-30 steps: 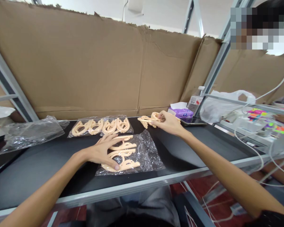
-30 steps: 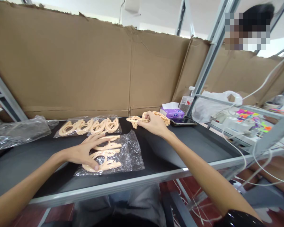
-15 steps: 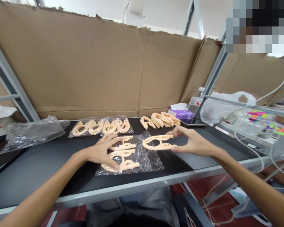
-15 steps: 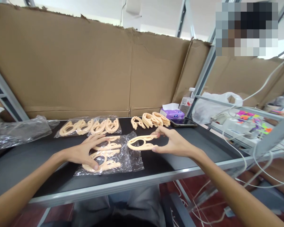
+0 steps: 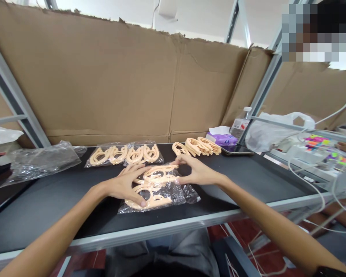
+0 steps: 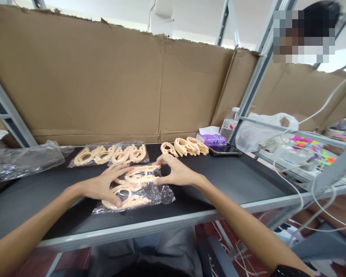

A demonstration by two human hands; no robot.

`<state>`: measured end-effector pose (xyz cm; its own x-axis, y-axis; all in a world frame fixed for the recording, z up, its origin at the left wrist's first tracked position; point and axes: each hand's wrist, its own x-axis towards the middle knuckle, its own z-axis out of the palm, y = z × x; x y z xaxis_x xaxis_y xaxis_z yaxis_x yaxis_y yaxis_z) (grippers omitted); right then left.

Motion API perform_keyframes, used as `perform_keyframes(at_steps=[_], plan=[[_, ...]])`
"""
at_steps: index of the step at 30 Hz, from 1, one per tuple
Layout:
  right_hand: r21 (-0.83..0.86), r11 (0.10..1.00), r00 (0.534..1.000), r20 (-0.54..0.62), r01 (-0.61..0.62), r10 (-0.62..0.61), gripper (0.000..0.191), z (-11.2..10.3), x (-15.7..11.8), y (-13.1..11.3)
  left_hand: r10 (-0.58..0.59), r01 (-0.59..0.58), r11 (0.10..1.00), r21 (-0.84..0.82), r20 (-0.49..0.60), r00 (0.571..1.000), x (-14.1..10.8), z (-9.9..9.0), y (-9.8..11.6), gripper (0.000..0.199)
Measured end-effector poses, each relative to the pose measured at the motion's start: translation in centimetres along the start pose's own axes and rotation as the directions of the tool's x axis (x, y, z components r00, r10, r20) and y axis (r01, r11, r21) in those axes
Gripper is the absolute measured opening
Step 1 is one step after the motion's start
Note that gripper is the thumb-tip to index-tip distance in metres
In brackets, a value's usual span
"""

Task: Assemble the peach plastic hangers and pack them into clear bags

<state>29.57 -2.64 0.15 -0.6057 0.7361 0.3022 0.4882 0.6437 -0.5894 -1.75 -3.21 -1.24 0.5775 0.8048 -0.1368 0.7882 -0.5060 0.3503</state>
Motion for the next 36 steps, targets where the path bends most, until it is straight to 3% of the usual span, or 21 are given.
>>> perform_keyframes(at_steps=[4, 9, 15, 23, 26, 30, 36], plan=[[-0.199, 0.98, 0.998, -0.053, 0.027, -0.038, 0.042, 1.1, 0.8, -0.5, 0.027, -0.028, 1.0, -0.012, -0.028, 0.999, 0.2, 0.2, -0.4, 0.122], [-0.184, 0.982, 0.992, -0.126, -0.049, 0.026, 0.025, 1.4, -0.6, -0.8, 0.03, -0.031, 0.999, -0.018, -0.039, 0.999, 0.4, 0.4, -0.7, 0.124], [-0.265, 0.961, 0.996, -0.074, -0.076, 0.058, 0.008, 1.3, -2.3, -0.7, 0.021, -0.021, 1.0, -0.01, -0.034, 0.999, 0.2, 0.2, -0.4, 0.123], [-0.295, 0.939, 0.984, -0.025, -0.176, 0.177, 0.021, 2.3, -0.6, -1.1, 0.019, -0.019, 1.0, -0.02, -0.029, 0.999, 0.0, 0.0, 0.2, 0.124], [-0.243, 0.954, 0.982, 0.015, -0.178, 0.187, 0.022, 2.6, -0.1, -1.8, 0.019, -0.019, 1.0, -0.011, -0.025, 1.0, 0.0, -0.1, 0.3, 0.123], [-0.157, 0.971, 0.979, 0.065, -0.183, 0.195, 0.038, 2.8, -0.2, -2.0, 0.005, -0.005, 1.0, -0.009, -0.016, 1.0, 0.1, 0.0, 0.2, 0.123], [-0.128, 0.967, 0.975, -0.006, -0.221, 0.222, 0.038, 3.0, -0.8, -1.9, 0.016, -0.016, 1.0, -0.011, -0.026, 1.0, 0.2, 0.1, -0.1, 0.122]])
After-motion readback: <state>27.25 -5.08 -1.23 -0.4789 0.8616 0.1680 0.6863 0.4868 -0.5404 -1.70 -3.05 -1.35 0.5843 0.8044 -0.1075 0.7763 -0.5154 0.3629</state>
